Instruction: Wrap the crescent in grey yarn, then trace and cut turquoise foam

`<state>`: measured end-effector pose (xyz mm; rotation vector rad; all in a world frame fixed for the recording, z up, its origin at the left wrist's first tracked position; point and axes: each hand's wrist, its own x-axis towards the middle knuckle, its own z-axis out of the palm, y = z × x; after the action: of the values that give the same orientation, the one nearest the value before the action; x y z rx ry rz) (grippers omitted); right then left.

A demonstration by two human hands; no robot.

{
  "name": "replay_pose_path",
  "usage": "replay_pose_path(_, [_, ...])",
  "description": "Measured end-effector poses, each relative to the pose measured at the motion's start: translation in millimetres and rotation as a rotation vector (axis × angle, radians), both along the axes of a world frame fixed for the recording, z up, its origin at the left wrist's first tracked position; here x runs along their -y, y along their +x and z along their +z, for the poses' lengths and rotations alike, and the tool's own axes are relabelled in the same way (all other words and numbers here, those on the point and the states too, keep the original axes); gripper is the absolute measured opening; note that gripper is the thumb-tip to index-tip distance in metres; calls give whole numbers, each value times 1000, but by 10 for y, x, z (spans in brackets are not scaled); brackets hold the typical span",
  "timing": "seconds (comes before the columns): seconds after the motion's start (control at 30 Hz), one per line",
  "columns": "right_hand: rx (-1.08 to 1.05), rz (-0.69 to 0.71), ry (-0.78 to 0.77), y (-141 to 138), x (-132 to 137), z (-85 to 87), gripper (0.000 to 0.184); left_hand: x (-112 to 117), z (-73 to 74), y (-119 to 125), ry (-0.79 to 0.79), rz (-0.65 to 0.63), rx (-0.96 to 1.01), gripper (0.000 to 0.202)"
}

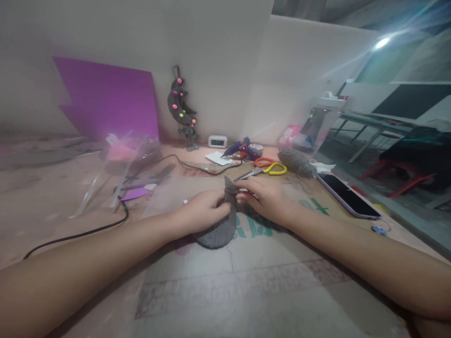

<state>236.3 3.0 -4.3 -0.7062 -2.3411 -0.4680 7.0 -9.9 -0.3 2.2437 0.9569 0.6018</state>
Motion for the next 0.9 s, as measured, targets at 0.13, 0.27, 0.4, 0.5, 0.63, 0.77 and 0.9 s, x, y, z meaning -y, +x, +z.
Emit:
replay_pose_path(0.13, [1, 4, -16, 9, -13, -8, 26, 8, 12, -8, 5, 4, -10, 21])
replay_pose_path(0.27, [-5, 9, -9, 5, -10, 2, 24, 10, 11, -13, 1, 11, -11, 22])
replay_pose_path(0.4, [-12, 13, 10, -4, 2, 20, 25, 4, -2, -13, -6, 9, -8, 23])
replay_pose_path(0.5, [-37, 29, -22, -5, 4, 25, 27, -7, -8, -16, -28, -8, 15, 24])
replay_pose_path(0.63, [-131, 17, -145, 0, 9, 31, 26, -41, -19, -22, -79, -13, 60, 28])
replay_pose_path(0.77, [-214, 21, -192, 6, 20, 39, 22, -76, -30, -30, -166, -20, 176, 29])
replay_pose_path(0.9, [-285, -4, -228, 16, 16, 31, 22, -68, -16, -32, -352, 10, 300, 36])
